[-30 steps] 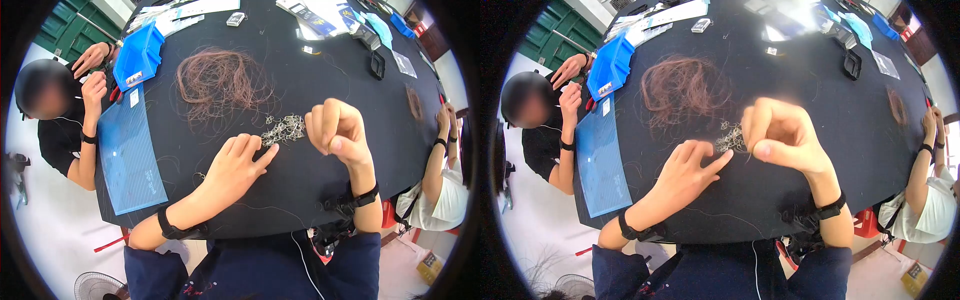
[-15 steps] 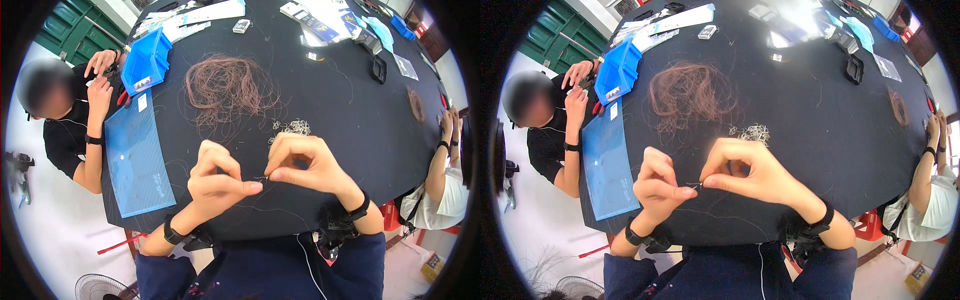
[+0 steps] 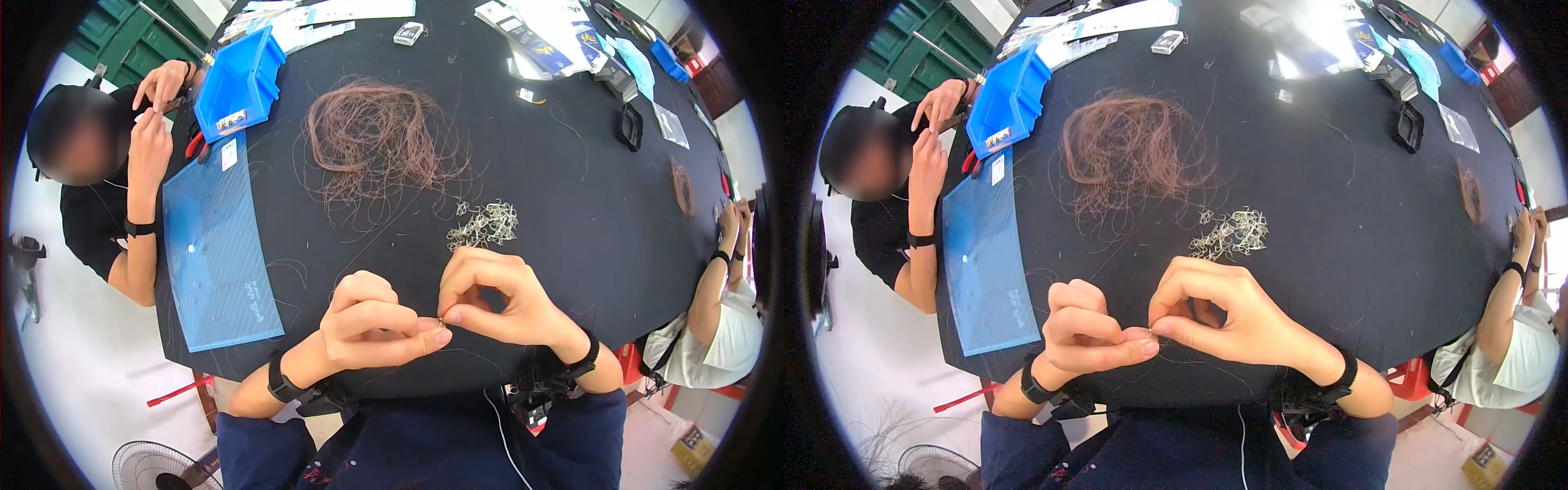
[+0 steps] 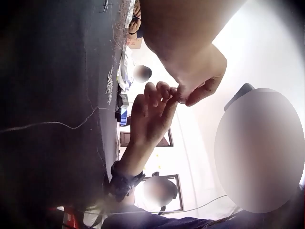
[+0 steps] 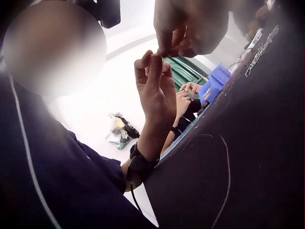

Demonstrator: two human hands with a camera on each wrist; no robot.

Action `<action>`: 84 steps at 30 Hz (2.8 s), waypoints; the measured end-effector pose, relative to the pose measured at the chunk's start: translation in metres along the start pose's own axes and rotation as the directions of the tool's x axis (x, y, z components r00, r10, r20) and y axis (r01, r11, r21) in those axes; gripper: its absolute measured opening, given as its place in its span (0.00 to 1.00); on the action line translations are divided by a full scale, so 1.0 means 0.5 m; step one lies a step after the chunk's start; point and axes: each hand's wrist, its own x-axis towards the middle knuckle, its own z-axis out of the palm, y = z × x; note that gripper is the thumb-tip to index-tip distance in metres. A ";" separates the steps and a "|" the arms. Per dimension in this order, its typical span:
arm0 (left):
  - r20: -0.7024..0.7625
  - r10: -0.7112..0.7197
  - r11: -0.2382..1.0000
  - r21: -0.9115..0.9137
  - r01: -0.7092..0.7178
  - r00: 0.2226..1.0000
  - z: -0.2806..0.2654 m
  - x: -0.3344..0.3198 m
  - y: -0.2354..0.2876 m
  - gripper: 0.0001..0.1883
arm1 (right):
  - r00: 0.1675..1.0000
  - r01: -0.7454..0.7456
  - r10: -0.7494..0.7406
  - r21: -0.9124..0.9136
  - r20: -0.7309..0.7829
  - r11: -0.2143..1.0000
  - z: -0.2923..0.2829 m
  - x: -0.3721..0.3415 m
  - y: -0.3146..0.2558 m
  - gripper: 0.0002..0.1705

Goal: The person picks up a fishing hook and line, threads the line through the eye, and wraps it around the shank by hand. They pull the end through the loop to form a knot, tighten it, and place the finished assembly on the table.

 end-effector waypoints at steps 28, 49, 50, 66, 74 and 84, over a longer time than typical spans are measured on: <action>0.751 -0.624 -0.283 -0.473 0.834 0.214 -0.015 0.012 0.004 0.14 | 0.875 0.289 -0.474 -0.681 -0.097 0.673 -0.001 0.008 0.023 0.14; 0.263 -0.809 0.475 -0.232 0.849 0.525 -0.004 0.002 0.019 0.06 | 0.934 0.145 -0.289 -0.518 -0.209 0.843 0.009 -0.001 0.014 0.11; 0.252 -0.799 0.502 -0.222 0.836 0.546 -0.004 0.001 0.020 0.06 | 0.936 0.145 -0.283 -0.506 -0.208 0.850 0.009 -0.001 0.013 0.11; 0.197 -0.766 0.571 -0.228 0.789 0.612 -0.005 0.003 0.022 0.06 | 0.945 0.146 -0.254 -0.430 -0.205 0.891 0.005 0.001 0.013 0.10; 0.156 -0.742 0.632 -0.165 0.757 0.652 -0.001 0.000 0.021 0.06 | 0.947 0.140 -0.241 -0.403 -0.213 0.905 0.006 0.000 0.013 0.09; 0.104 -0.712 0.678 -0.153 0.719 0.694 0.001 -0.003 0.023 0.06 | 0.947 -0.322 0.310 0.257 0.088 0.911 0.011 0.007 0.030 0.31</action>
